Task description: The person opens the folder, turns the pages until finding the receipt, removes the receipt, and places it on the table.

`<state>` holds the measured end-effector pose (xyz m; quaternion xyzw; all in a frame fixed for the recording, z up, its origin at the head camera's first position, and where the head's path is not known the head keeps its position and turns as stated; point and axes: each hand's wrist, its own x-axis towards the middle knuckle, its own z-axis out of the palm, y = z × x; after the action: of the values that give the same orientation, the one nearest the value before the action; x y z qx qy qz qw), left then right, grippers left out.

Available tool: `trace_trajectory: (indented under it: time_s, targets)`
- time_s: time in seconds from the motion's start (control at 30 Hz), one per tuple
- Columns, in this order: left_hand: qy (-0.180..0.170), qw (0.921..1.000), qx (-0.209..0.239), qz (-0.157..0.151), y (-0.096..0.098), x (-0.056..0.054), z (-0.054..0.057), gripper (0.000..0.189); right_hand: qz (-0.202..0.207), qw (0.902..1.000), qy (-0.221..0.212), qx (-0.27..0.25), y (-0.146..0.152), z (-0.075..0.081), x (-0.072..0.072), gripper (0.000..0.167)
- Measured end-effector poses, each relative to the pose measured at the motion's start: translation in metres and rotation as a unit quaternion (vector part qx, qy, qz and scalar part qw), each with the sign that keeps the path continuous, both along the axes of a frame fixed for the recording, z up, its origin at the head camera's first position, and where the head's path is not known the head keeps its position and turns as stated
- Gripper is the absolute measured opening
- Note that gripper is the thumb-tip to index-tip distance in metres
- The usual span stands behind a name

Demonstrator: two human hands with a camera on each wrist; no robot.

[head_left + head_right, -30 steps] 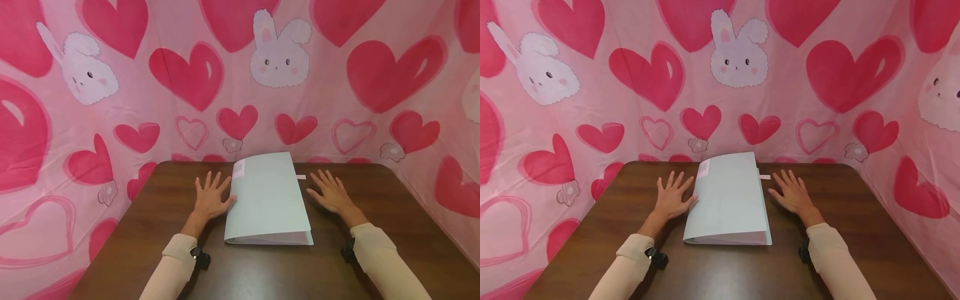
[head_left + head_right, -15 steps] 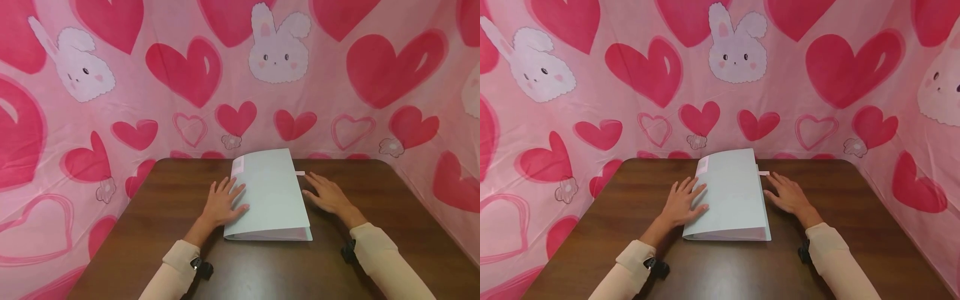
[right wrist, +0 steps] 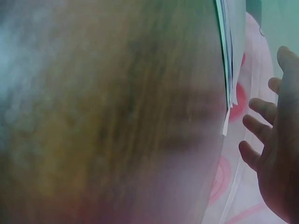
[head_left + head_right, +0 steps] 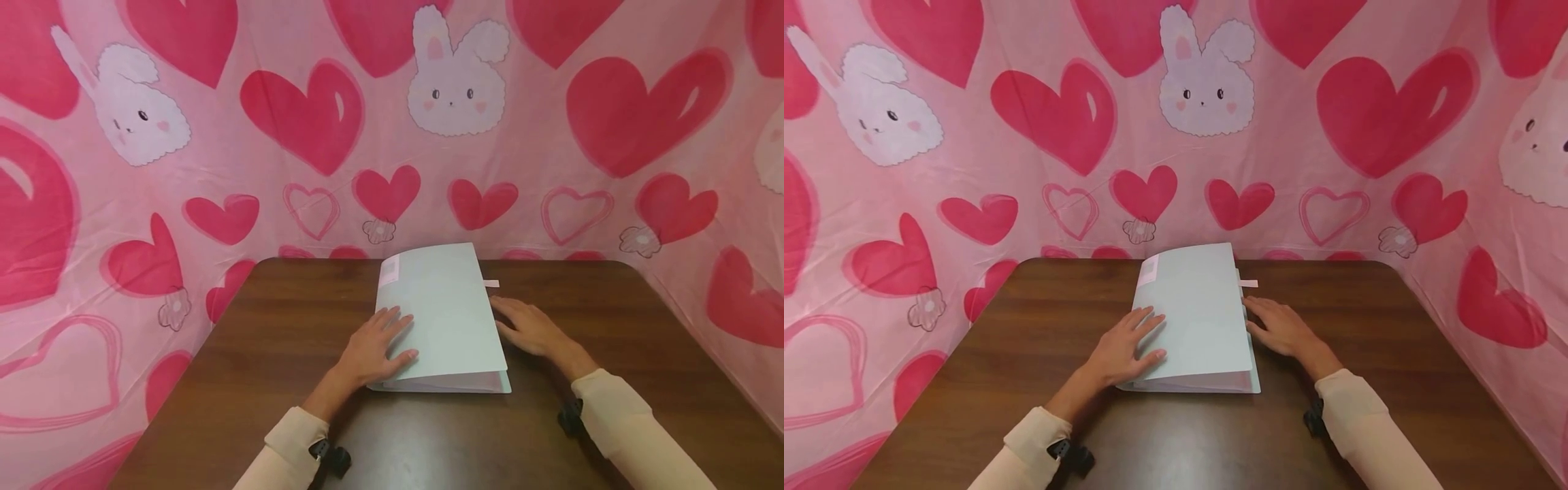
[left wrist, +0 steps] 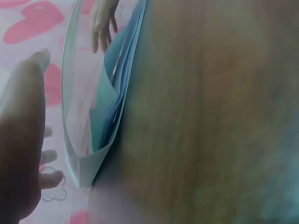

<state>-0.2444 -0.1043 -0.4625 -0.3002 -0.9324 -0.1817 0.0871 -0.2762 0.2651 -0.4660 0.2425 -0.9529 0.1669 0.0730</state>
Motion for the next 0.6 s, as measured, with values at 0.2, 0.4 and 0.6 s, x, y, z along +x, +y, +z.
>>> trace_trajectory:
  time_s: [0.2,0.4,0.6]
  targets:
    - [-0.029,0.9995,0.012,-0.009,0.002,0.011,-0.001,0.064,0.024,0.9995,-0.011,-0.018,-0.004,-0.003,0.005,0.06]
    - [-0.041,0.9989,0.002,-0.021,0.004,0.019,-0.001,0.068,0.043,0.9981,-0.015,-0.041,-0.009,-0.006,0.009,0.063]
    - [-0.035,0.9986,-0.021,-0.033,0.006,0.023,0.002,0.077,0.072,0.9961,-0.004,-0.05,-0.016,-0.006,0.012,0.065]
